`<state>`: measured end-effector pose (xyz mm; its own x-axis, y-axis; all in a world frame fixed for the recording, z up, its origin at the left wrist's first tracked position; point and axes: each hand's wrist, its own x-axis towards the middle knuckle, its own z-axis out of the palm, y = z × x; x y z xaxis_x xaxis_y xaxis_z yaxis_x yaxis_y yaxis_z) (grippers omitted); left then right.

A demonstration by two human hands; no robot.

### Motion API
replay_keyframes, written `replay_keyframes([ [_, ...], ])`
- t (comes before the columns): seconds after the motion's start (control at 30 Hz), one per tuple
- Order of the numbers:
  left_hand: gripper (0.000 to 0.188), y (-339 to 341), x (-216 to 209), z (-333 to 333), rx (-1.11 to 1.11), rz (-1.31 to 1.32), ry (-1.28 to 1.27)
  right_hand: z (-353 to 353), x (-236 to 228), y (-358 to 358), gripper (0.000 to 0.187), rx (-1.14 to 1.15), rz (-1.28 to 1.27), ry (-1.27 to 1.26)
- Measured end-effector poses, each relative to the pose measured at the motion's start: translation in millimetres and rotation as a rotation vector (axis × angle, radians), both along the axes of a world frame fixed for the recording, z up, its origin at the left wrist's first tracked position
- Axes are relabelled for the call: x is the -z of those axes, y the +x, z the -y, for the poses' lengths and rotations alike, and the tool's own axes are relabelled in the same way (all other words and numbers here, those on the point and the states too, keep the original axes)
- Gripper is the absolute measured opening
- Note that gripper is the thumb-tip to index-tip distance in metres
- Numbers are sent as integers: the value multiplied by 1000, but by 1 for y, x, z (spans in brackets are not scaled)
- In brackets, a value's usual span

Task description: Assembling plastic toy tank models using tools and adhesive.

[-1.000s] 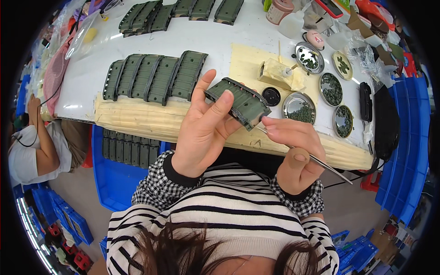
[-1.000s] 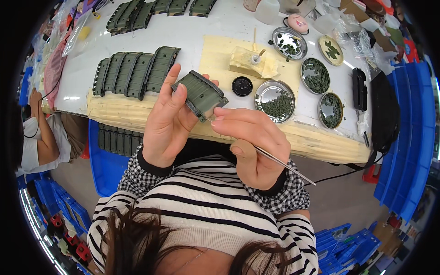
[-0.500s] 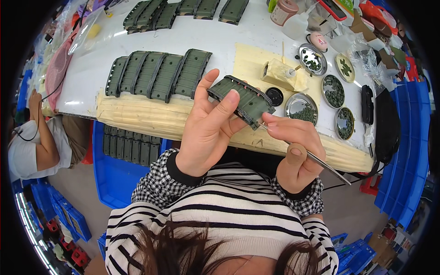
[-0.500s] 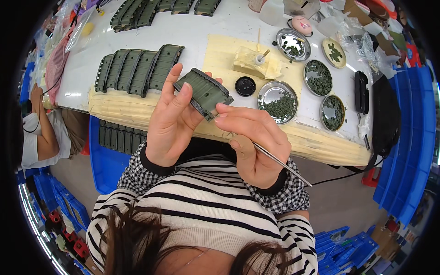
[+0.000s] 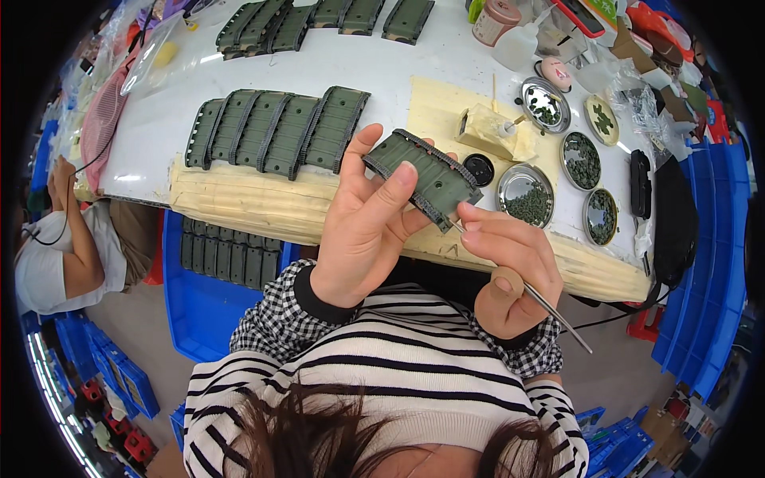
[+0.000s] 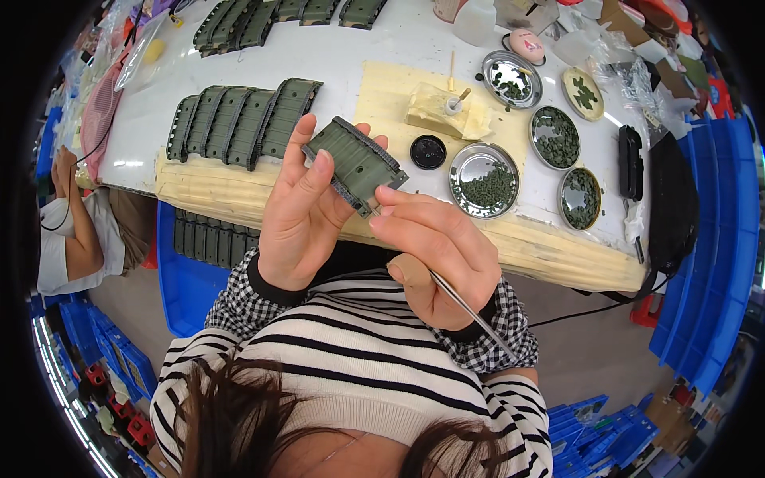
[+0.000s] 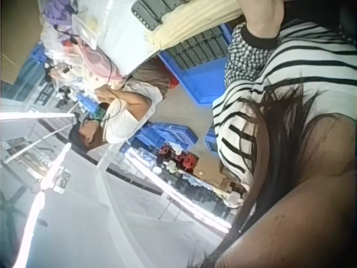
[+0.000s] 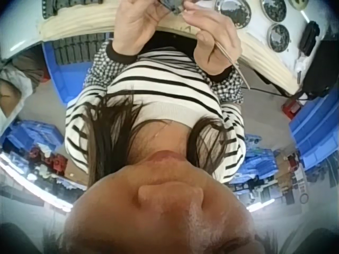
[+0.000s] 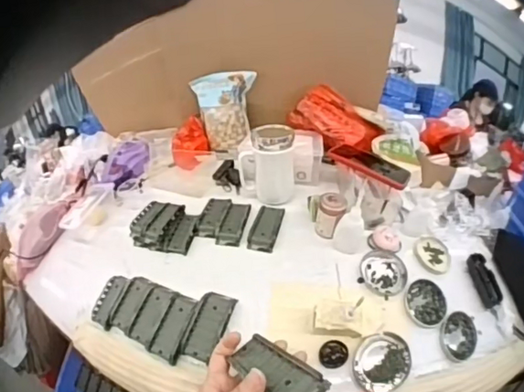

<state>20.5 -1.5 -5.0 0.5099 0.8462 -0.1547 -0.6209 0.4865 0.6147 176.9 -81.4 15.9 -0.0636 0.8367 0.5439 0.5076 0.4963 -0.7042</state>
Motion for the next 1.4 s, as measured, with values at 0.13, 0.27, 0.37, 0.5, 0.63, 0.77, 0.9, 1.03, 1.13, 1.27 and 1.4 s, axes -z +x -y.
replay_keyframes([
  [0.13, 46, 0, -1, 1, 6, 9, 10, 1, 2, 1, 22, -9, 8, 19],
  [0.27, 45, 0, -1, 1, 13, 15, 14, 2, 3, 2, 24, -14, 27, 16],
  [0.37, 45, 1, 0, 1, 13, 11, 15, 3, 4, 2, 25, -9, 31, 26],
  [0.5, 45, 1, 0, 1, 14, 16, 17, 3, 5, 2, 26, -17, 16, 35],
  [0.63, 45, 1, -1, 2, 0, 12, 12, 4, 5, 0, 28, -29, 20, 45],
  [0.77, 44, 2, 0, 3, -6, 15, 16, 4, 3, 0, 30, -30, 45, 40],
  [0.9, 43, 2, -1, 3, -6, 17, 16, 5, 1, 0, 31, -27, 57, 48],
  [1.03, 43, 2, 0, 3, -4, 23, 20, 5, 2, 0, 32, -23, 67, 49],
  [1.13, 43, 2, 1, 3, -2, 27, 27, 5, 2, 0, 31, -24, 77, 46],
  [1.27, 44, 2, 0, 2, 17, 15, 40, 5, 4, 2, 29, -35, -27, 32],
  [1.4, 47, -2, -3, -6, 76, 14, 41, 7, 12, 3, 44, 9, -265, 71],
])
